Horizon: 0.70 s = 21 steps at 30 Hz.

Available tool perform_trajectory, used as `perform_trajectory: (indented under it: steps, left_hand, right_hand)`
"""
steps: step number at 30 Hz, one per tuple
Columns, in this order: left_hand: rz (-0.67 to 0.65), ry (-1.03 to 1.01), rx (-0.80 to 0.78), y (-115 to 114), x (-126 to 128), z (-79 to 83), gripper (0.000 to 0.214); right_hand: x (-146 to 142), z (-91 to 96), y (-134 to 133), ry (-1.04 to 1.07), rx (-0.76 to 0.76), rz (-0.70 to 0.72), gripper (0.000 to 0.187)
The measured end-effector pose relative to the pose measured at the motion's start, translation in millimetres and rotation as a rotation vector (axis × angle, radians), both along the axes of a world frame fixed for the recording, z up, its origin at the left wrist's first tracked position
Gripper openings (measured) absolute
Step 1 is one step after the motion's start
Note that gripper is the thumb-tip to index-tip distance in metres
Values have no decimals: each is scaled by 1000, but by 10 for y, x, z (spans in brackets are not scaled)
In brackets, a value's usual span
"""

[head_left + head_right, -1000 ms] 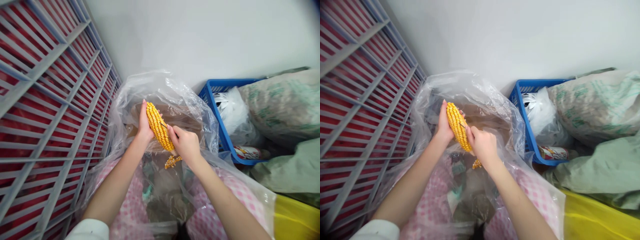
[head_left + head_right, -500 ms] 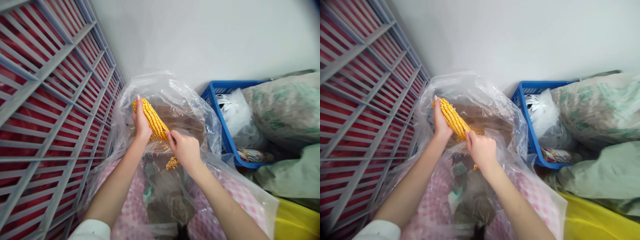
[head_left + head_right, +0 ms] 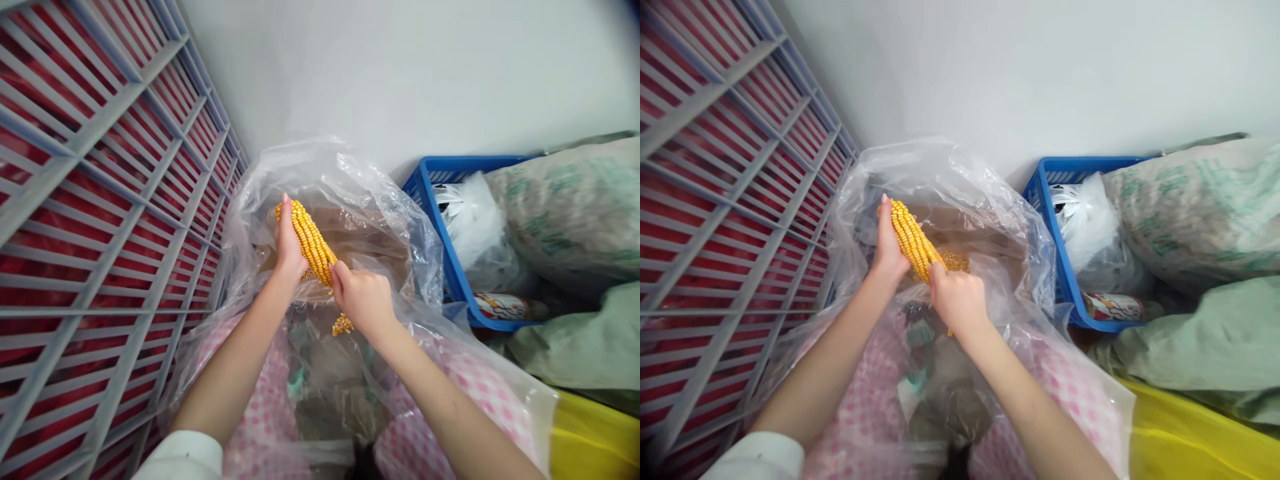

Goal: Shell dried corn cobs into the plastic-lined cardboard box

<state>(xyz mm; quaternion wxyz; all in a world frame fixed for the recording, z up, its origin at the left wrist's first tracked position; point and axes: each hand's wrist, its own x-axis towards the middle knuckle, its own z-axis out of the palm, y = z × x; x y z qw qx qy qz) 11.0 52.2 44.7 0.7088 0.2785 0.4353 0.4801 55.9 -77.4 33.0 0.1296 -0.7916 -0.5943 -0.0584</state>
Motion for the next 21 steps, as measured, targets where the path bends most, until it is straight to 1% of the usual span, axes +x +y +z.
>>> perform_trajectory:
  steps: [4,9,15,21]
  left_hand:
    - [-32,-1,-19,15,11,-48,42]
    - [-82,0,-58,32,24,-102,45]
    - [-99,8,-83,40,44,-108,45]
    - [-114,-39,-76,58,20,-120,43]
  right_hand:
    - [21,-20,-17,-18,37,-3,31]
    - [88,-37,-22,-3,52,31,33]
    - [162,-82,-29,33,114,54,35]
    - [203,-97,-32,67,123,84,37]
